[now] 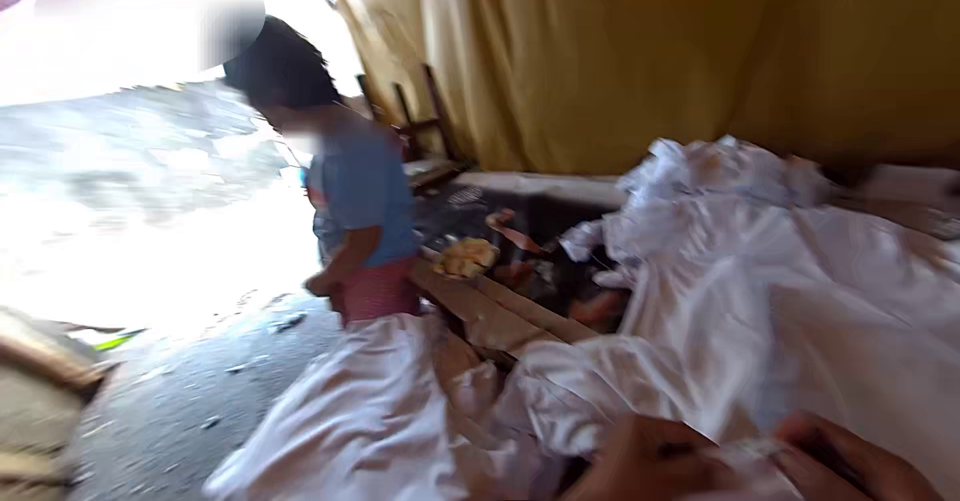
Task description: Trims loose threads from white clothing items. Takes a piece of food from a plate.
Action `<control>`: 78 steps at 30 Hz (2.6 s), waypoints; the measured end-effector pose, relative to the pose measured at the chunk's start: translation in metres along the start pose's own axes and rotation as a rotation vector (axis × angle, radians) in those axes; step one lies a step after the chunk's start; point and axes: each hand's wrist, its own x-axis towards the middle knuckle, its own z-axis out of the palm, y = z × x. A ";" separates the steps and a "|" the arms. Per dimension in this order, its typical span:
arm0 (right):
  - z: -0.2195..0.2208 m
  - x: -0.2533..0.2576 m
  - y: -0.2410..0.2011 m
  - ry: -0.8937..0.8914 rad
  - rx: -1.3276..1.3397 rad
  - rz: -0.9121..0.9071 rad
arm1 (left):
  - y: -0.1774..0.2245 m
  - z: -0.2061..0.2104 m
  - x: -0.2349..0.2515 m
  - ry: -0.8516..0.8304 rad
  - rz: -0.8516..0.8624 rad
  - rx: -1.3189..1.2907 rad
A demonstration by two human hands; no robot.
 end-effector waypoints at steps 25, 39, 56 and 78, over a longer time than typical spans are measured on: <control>0.021 -0.065 -0.048 0.243 -0.193 -0.007 | -0.022 0.033 0.004 -0.083 -0.229 -0.441; 0.037 -0.059 -0.037 0.209 -0.332 0.225 | -0.020 0.037 0.002 -0.047 -0.188 -0.436; 0.041 -0.057 -0.030 0.257 -0.326 0.115 | -0.023 0.036 0.000 -0.051 -0.161 -0.466; 0.036 -0.060 -0.028 0.280 -0.287 0.052 | -0.021 0.037 0.000 -0.061 -0.055 -0.419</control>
